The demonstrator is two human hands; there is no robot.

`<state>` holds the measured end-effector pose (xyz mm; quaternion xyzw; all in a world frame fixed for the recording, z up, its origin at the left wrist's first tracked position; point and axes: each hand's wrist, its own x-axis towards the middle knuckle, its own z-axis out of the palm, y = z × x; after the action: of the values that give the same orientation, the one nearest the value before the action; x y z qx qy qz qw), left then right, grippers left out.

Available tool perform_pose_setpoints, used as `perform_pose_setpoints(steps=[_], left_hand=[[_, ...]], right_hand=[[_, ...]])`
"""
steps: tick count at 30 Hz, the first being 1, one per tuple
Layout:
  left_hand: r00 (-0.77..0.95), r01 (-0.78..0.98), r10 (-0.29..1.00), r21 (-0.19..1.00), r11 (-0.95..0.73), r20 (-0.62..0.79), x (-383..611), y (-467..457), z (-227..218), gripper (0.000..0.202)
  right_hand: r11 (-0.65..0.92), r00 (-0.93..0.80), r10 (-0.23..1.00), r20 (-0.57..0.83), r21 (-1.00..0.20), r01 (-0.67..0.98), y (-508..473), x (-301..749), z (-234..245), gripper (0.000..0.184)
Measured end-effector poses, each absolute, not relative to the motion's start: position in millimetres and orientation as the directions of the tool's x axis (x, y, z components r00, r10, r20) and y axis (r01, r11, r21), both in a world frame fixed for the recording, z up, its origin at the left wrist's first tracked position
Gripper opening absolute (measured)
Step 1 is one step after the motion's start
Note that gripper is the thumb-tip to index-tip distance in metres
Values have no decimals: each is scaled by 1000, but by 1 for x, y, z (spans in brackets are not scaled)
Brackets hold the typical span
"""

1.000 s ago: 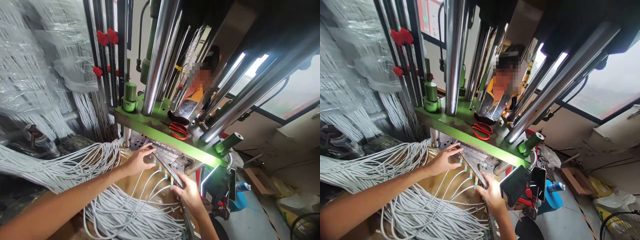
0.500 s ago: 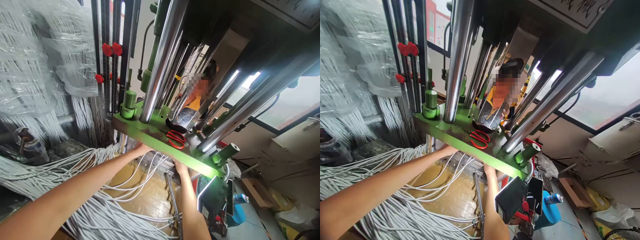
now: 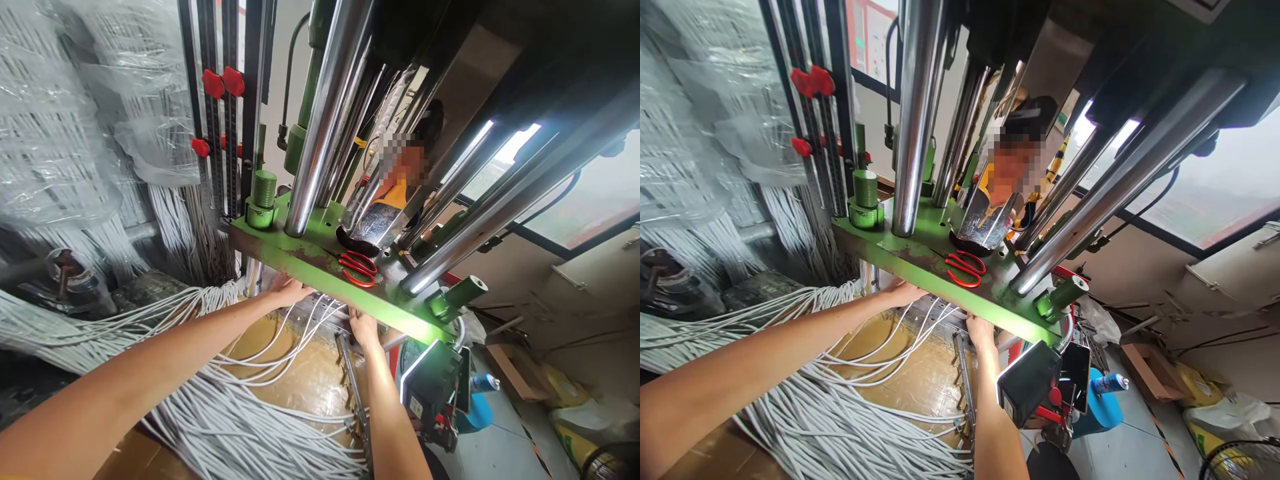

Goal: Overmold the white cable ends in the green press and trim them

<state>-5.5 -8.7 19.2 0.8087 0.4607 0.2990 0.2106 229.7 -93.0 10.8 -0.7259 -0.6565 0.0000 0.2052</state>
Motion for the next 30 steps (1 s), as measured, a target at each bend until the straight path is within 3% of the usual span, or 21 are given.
perform_pose_setpoints(steps=[5, 11, 21, 30], left_hand=[[536, 582, 771, 512, -632, 343, 10, -35, 23, 25], [587, 599, 721, 402, -692, 368, 15, -43, 27, 31], [621, 637, 703, 298, -711, 347, 14, -41, 24, 29], [524, 726, 779, 299, -620, 345, 9, -42, 27, 34]], right_hand=[[-38, 85, 971, 223, -206, 978, -102, 217, 19, 31], [50, -16, 966, 258, -126, 991, -112, 193, 23, 43], [99, -63, 960, 272, -122, 988, -105, 182, 13, 49], [-8, 54, 957, 285, -162, 987, -116, 201, 8, 53]])
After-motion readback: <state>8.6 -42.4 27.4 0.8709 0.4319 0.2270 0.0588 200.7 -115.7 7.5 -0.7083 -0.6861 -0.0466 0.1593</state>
